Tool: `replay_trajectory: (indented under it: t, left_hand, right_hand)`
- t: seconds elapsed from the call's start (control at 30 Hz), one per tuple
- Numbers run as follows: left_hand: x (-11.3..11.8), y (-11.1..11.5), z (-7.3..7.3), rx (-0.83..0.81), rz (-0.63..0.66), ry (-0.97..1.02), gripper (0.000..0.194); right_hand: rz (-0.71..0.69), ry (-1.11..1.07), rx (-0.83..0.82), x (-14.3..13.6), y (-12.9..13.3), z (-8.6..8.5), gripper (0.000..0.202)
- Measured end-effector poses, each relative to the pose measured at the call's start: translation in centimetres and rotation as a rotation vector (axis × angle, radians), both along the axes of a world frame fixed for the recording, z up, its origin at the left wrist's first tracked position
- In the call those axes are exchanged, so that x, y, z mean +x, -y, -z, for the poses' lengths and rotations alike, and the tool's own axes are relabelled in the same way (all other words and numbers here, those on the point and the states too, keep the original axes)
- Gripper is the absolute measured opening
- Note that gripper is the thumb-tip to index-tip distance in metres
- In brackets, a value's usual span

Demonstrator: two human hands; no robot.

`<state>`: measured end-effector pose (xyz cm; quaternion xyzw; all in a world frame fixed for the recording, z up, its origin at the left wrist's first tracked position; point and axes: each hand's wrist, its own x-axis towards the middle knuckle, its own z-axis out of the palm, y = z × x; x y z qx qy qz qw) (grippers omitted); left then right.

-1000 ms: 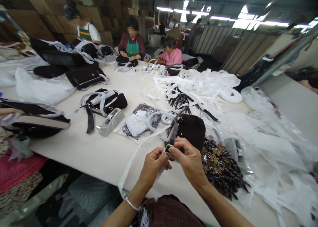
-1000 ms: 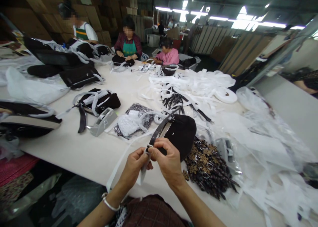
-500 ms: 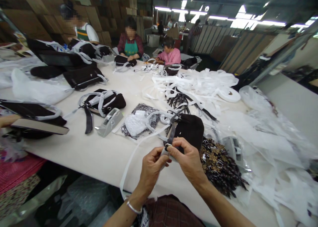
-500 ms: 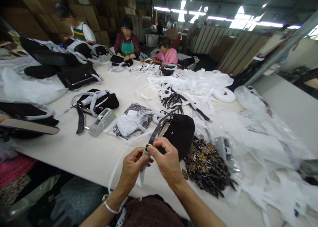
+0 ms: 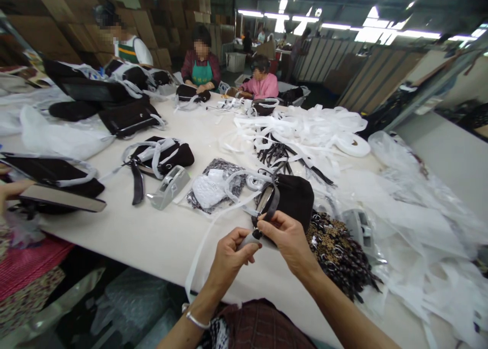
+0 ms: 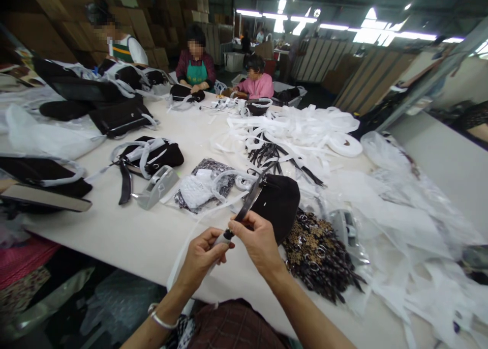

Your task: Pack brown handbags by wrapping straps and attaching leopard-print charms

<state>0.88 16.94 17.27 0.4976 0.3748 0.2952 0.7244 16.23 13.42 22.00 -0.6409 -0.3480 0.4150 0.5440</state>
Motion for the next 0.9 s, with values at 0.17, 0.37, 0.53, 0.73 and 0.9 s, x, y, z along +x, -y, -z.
replay_trajectory:
  t: [0.17, 0.37, 0.53, 0.73, 0.9]
  left_hand:
    - [0.0, 0.0, -0.1, -0.058, -0.005, 0.089, 0.025]
    - [0.0, 0.1, 0.5, 0.348, -0.143, -0.112, 0.024]
    - [-0.2, 0.2, 1.0, 0.475, -0.194, -0.195, 0.019]
    - [-0.8, -0.1, 1.2, 0.146, -0.003, -0.037, 0.016]
    - [-0.8, -0.2, 0.6, -0.080, 0.110, 0.131, 0.028]
  right_hand:
    - [0.087, 0.228, 0.076, -0.9, 0.3, -0.2, 0.018]
    - [0.108, -0.400, 0.001, -2.1, 0.4, 1.6, 0.031]
    - [0.060, -0.228, -0.007, -1.2, 0.5, 1.7, 0.029]
    - [0.096, -0.367, 0.048, 2.0, -1.0, 0.4, 0.031]
    - [0.207, 0.147, 0.107, 1.4, 0.0, 0.9, 0.027]
